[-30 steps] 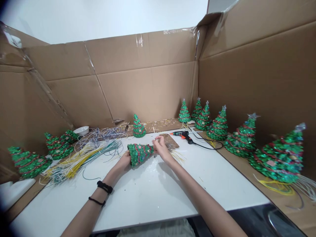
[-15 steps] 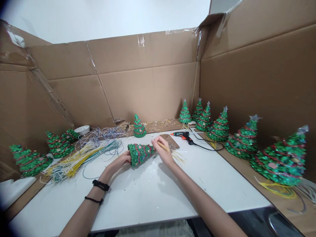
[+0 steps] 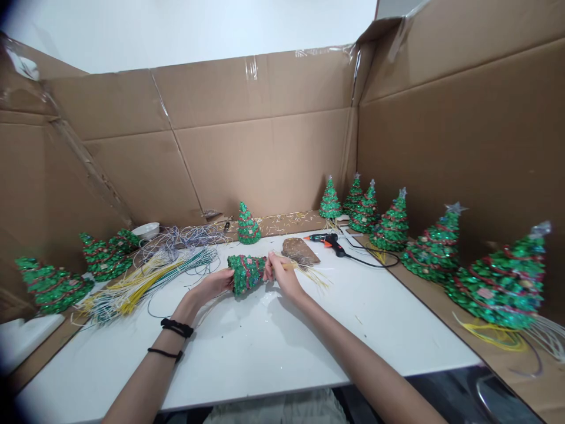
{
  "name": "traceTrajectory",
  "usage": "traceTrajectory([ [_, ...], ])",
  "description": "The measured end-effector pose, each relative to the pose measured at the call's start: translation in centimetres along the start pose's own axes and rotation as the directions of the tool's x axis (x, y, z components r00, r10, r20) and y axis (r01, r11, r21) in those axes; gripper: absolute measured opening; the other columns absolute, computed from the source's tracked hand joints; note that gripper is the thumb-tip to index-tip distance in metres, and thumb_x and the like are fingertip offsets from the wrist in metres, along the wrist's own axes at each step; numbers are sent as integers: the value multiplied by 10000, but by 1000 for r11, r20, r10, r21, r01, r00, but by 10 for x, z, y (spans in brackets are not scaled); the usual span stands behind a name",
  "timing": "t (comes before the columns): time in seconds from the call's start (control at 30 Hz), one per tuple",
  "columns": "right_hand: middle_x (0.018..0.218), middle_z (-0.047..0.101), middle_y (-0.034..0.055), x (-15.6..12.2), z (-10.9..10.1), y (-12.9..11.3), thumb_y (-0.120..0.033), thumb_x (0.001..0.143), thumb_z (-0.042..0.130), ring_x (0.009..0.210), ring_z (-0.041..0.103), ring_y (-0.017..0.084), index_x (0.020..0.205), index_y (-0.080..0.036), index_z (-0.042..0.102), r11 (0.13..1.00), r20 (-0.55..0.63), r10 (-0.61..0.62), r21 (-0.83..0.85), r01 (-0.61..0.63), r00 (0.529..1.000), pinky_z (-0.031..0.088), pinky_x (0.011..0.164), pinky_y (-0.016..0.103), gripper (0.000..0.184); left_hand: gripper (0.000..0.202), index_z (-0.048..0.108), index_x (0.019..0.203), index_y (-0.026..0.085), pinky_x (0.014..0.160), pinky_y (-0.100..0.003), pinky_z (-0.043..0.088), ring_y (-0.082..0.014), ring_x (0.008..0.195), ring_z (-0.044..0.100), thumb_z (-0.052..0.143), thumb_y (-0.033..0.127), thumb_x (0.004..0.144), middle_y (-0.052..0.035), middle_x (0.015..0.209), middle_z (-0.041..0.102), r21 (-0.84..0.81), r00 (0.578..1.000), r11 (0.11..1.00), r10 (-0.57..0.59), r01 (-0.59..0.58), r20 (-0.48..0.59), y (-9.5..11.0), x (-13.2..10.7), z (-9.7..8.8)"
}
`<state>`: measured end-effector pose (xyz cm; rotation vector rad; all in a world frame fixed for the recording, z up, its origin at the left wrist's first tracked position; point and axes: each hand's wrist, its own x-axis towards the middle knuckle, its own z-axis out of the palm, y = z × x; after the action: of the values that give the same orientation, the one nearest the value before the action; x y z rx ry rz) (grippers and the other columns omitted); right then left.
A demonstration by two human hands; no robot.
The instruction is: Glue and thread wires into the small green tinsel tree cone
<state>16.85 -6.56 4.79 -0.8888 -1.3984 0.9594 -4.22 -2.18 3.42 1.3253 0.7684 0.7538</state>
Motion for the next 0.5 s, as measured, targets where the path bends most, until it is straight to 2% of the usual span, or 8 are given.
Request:
traceTrajectory([
  [0.1, 425, 421, -25, -1, 2, -1, -645, 851, 348, 520, 542, 142, 465, -209, 423, 999, 13, 2, -35, -2, 1000, 401, 615, 283, 587, 299, 622, 765, 115, 613, -273, 376, -149, 639, 497, 706, 384, 667, -44, 668, 571, -24, 998, 998, -49, 50, 41, 0, -1, -2],
  [0.3, 422, 438, -19, -1, 6, -5, -639, 847, 361, 543, 548, 155, 452, -218, 407, 998, 26, 10, -66, -9, 1000, 405, 626, 288, 579, 310, 631, 798, 116, 604, -252, 349, -142, 673, 498, 716, 388, 676, -52, 728, 588, -45, 997, 998, -49, 51, 63, 2, -3, 1],
  [0.43, 420, 451, -17, -1, 6, -3, -629, 843, 384, 571, 570, 172, 446, -227, 394, 997, 63, -7, -74, 11, 998, 405, 640, 304, 565, 325, 626, 823, 127, 581, -244, 320, -127, 645, 465, 712, 408, 685, -37, 719, 567, -50, 996, 998, -46, 50, 70, -1, -1, 1],
  [0.5, 414, 447, -19, 0, 7, -2, -617, 846, 387, 573, 573, 173, 443, -230, 378, 997, 68, -13, -76, 18, 998, 403, 657, 310, 560, 319, 607, 772, 131, 555, -239, 295, -109, 602, 421, 725, 411, 673, -18, 681, 532, -56, 997, 997, -44, 48, 66, -4, 0, -1],
])
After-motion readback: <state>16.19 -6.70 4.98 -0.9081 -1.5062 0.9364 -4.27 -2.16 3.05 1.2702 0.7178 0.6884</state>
